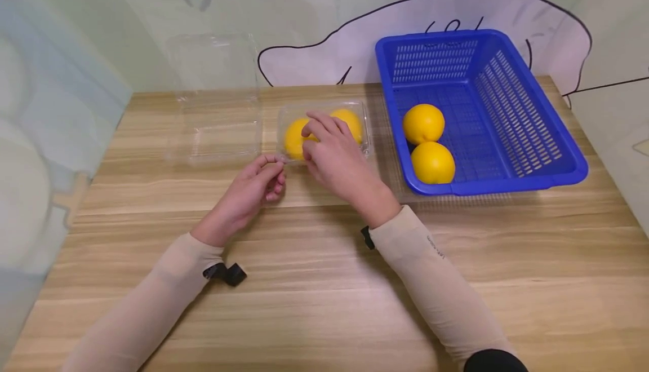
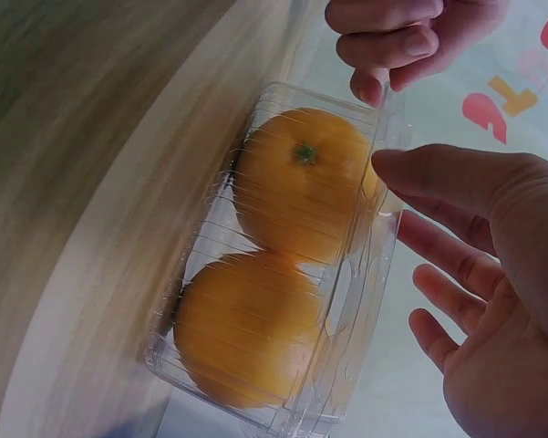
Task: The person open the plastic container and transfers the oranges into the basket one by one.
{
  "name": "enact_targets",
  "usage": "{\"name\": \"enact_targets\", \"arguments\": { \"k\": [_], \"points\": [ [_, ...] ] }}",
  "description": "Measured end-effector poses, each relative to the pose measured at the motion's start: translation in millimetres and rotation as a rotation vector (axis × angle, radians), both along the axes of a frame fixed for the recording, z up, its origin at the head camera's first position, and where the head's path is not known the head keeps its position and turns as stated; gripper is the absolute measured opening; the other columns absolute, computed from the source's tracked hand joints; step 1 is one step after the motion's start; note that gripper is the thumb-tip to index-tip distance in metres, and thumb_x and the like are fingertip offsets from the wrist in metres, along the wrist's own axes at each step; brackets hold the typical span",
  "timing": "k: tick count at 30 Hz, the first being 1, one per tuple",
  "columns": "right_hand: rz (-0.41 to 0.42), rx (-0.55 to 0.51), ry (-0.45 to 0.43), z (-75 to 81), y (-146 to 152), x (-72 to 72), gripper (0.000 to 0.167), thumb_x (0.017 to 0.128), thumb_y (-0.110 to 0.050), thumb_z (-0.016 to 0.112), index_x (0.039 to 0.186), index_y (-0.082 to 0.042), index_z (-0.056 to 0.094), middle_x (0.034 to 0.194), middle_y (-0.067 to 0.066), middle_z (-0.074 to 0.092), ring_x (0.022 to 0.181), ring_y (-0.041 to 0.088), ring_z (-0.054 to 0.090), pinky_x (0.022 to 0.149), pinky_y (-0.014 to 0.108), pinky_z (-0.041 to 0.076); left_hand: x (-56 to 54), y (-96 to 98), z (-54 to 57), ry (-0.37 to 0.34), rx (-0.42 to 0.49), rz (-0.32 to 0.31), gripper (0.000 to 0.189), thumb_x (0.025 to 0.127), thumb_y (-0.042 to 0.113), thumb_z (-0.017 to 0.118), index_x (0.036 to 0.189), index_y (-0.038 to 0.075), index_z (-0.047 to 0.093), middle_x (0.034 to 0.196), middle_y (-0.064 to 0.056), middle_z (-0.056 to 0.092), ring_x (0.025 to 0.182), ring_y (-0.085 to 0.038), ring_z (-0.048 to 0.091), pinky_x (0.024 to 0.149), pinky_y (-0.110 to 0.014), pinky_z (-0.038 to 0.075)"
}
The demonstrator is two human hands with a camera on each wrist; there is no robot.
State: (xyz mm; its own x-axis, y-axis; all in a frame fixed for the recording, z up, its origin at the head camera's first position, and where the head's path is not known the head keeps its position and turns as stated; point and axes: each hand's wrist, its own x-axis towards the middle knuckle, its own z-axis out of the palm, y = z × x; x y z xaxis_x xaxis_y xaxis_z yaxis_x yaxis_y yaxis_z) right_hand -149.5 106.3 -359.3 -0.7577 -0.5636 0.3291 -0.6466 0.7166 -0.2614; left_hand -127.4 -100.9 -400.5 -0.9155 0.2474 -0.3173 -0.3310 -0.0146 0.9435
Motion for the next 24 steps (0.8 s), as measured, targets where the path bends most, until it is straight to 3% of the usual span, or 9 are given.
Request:
{"name": "enact_targets", "arguments": {
  "k": [15, 24],
  "points": [
    [0.011, -0.015, 0.032, -2.7, 1.3, -1.4, 0.004, 0.091, -0.010, 0.084, 0.088, -0.009, 0.081, 0.120, 0.011, 0.068, 0.150, 0.035, 0.042, 0.120, 0.053, 0.035, -1.8, 5.2, -1.6, -0.033, 0.077, 0.108, 0.013, 0.112, 0.011, 0.048, 0.118, 0.002, 0.056, 0.088, 0.002, 0.053, 0.071, -0.006, 0.046, 0.054, -0.013, 0.033],
    [0.009, 0.000, 0.030, -1.6, 2.4, -0.3, 0.006, 0.091, -0.010, 0.084, 0.087, -0.009, 0.080, 0.121, 0.011, 0.066, 0.150, 0.035, 0.041, 0.118, 0.054, 0.037, -0.2, 4.1, -0.8, -0.021, 0.052, 0.081, 0.012, 0.112, 0.012, 0.048, 0.115, 0.001, 0.053, 0.085, 0.001, 0.052, 0.069, -0.007, 0.045, 0.051, -0.014, 0.032]
  ]
}}
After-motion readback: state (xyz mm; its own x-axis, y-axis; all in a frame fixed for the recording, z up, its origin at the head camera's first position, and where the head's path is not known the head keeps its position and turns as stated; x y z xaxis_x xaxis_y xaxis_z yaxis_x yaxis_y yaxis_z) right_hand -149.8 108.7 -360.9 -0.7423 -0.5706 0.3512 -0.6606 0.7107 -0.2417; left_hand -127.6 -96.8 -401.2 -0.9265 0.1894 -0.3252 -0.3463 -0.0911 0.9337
